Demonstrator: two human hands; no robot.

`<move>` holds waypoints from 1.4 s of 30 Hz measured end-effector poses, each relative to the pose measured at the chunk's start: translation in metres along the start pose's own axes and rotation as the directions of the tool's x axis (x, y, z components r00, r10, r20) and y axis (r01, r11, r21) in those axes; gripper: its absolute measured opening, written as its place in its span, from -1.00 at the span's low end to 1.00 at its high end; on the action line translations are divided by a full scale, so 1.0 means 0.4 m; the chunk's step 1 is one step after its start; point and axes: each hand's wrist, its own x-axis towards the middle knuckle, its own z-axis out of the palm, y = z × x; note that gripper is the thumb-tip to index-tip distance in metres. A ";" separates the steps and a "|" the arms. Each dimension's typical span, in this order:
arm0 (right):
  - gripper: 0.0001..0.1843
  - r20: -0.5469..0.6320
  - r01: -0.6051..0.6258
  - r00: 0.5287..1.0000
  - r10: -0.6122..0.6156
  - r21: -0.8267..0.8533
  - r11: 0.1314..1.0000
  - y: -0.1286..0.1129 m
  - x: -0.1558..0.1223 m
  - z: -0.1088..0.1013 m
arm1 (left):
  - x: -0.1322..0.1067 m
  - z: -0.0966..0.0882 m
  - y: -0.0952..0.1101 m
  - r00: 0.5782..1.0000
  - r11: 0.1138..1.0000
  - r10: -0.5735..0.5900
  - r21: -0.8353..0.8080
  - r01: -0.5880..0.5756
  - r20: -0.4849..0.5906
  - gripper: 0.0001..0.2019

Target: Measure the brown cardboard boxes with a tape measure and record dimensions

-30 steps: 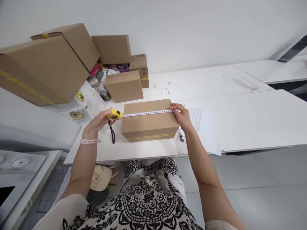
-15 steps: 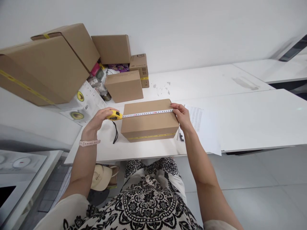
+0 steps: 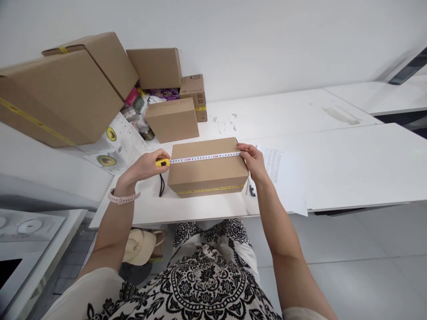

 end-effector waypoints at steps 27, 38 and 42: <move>-0.85 0.002 -0.002 1.000 0.002 0.011 1.000 -0.008 -0.005 0.000 | 0.043 -0.028 0.004 0.992 0.951 -0.046 0.308 0.008 0.116 -0.81; -0.81 -0.015 -0.018 1.000 0.018 0.041 0.999 -0.002 -0.002 0.000 | 0.040 -0.024 0.011 0.991 0.955 -0.066 0.297 0.028 0.120 -0.81; -0.70 -0.109 -0.054 0.993 0.048 -0.054 0.997 0.003 0.000 -0.008 | 0.019 -0.032 0.047 0.993 0.935 -0.070 0.354 0.033 0.092 -0.78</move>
